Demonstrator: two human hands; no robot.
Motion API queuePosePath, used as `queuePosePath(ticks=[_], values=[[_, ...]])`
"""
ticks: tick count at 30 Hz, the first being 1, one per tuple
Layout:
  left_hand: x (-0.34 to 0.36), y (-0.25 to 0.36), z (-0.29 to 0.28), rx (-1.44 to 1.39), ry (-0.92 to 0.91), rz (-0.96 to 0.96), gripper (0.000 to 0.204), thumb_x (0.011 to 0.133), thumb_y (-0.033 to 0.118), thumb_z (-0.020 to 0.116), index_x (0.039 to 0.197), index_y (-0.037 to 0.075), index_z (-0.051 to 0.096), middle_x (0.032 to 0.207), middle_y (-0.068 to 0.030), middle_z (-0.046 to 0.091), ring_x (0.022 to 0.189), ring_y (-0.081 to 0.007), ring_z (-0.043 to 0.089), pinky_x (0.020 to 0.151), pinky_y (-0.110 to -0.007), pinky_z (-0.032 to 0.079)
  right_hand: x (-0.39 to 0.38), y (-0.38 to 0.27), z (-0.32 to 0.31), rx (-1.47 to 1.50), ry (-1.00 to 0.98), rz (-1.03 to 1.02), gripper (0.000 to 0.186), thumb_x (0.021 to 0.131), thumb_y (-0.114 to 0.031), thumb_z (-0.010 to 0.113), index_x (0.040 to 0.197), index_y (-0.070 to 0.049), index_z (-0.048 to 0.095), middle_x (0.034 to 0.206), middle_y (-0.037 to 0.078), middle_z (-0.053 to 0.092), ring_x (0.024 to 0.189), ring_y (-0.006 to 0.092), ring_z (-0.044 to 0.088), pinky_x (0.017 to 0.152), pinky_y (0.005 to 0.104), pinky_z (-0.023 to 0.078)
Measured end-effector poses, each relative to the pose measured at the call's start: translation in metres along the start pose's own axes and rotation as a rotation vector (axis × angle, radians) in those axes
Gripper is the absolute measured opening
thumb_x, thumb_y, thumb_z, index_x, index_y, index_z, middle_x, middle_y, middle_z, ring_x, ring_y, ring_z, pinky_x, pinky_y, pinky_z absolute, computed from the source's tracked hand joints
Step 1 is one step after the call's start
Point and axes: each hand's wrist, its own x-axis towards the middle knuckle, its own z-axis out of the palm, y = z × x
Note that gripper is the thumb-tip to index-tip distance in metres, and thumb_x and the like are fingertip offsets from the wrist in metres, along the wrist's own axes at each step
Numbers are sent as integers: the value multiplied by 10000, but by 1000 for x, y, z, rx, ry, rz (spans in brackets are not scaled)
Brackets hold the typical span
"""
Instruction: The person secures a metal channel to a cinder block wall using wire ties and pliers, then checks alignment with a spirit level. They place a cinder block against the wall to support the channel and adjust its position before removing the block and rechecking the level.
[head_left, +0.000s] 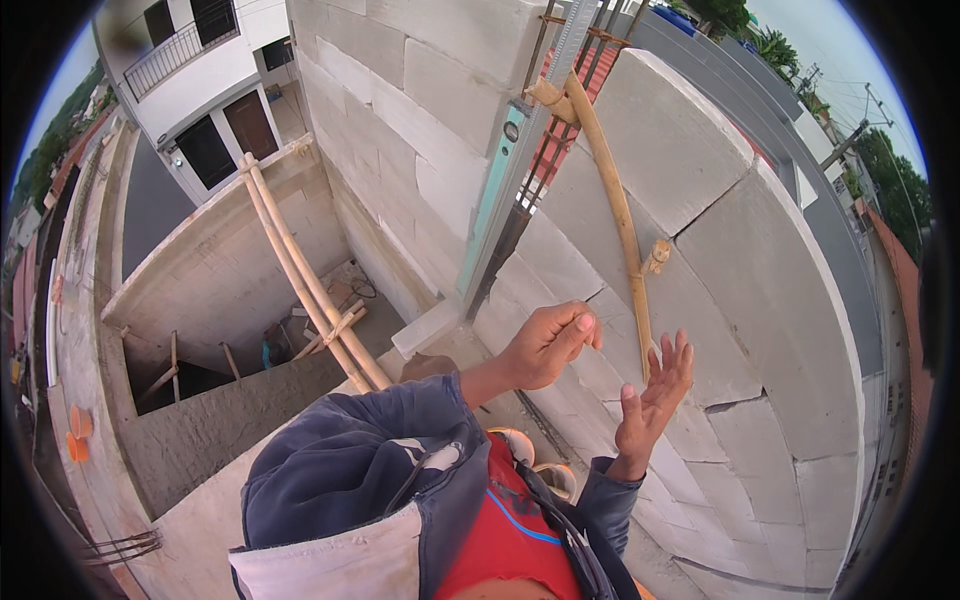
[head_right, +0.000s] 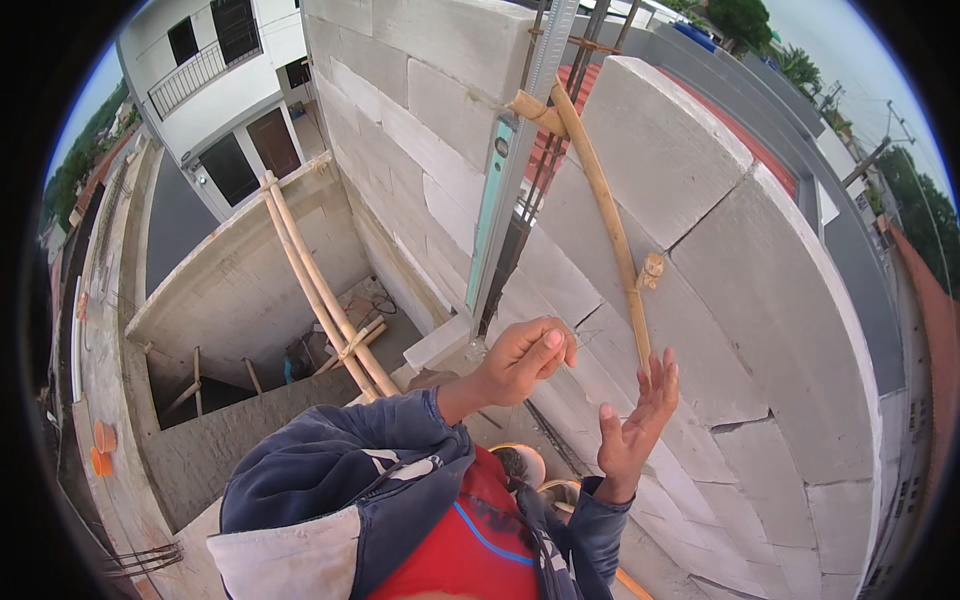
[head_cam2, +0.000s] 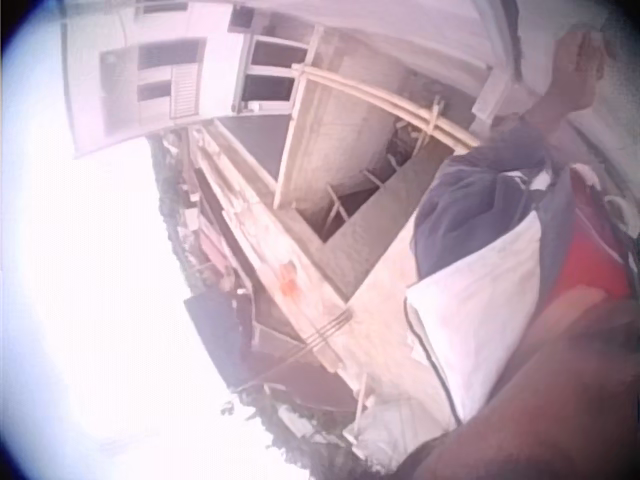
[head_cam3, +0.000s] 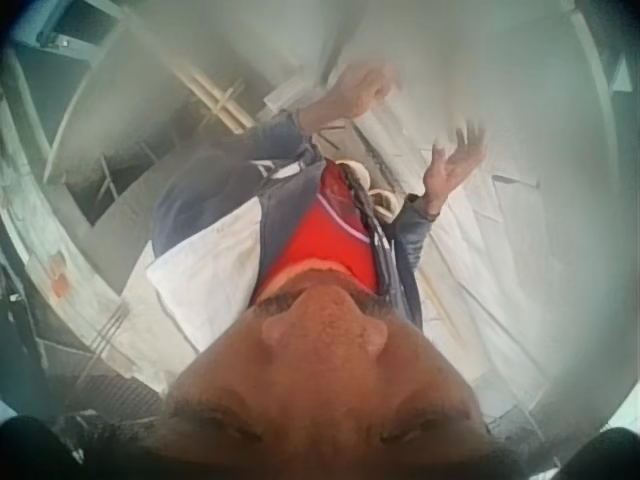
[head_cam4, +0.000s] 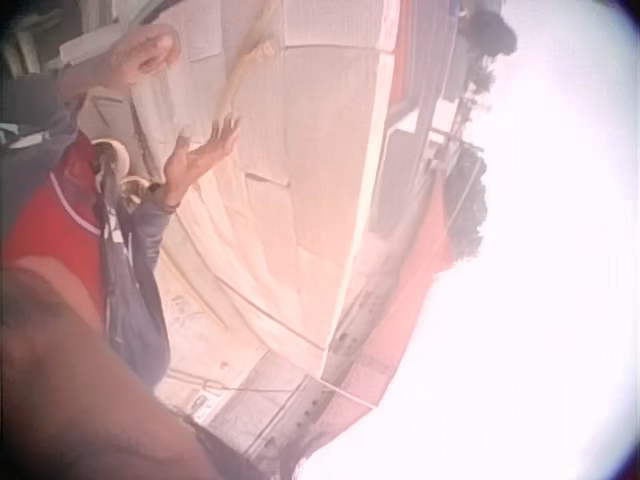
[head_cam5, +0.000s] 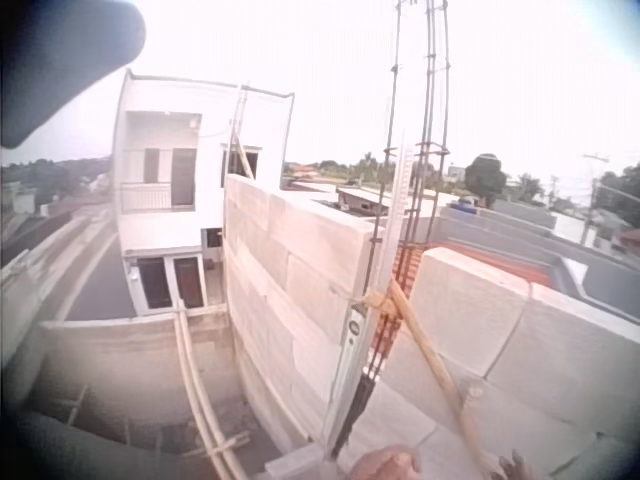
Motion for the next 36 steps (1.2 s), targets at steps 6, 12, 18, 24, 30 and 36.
queuePosePath(ticks=[6, 12, 18, 24, 30, 36], values=[[19, 13, -7, 48, 287, 368, 352, 1178, 271, 509, 975, 14, 636, 907, -61, 646, 778, -152, 577, 723, -313, 499, -13, 31, 93, 615, -305, 499, 632, 1157, -370, 521, 1641, -1, 353, 1431, 150, 594, 1317, 233, 606, 1113, 384, 487], [24, -40, -90, -39, 562, 284, 324, 1195, 303, 448, 1134, 34, 618, 1071, -107, 709, 1012, -189, 679, 880, -320, 544, -11, 52, 150, 159, -563, 604, 479, 1218, -328, 356, 1513, -3, 546, 1036, 50, 650, 812, 119, 620, 739, 293, 507], [9, -91, -206, -989, 287, 101, 304, 1205, 401, 374, 1108, 126, 458, 1220, -230, 725, 1169, -359, 711, 1023, -463, 576, 50, 97, 204, -219, -1095, 619, 404, 1190, -300, 446, 1454, -60, 637, 743, 100, 551, 691, 178, 544, 706, 343, 485], [10, -126, -269, -1090, 851, 41, 309, 1188, 435, 471, 1038, 166, 493, 712, 26, 468, 601, -104, 358, 590, -287, 344, 53, 131, 276, -146, -995, 360, 304, 1113, -129, 583, 1382, -36, 688, 900, 148, 685, 808, 284, 674, 763, 408, 531], [19, -125, -305, -1066, 1295, -89, 490, 1132, 487, 591, 782, 181, 434, 660, 53, 291, 549, -82, 244, 532, -285, 267, 79, 138, 302, -374, -1154, 295, 272, 1062, -79, 632, 1308, -20, 732, 1101, 230, 757, 988, 427, 735, 856, 449, 587], [9, -136, -315, -1215, 1283, -55, 591, 1129, 498, 591, 688, 205, 330, 627, 49, 270, 523, -95, 239, 523, -297, 267, 68, 145, 300, -258, -1133, 307, 256, 1078, -119, 610, 1284, -17, 723, 1094, 227, 749, 991, 439, 724, 859, 476, 579]])
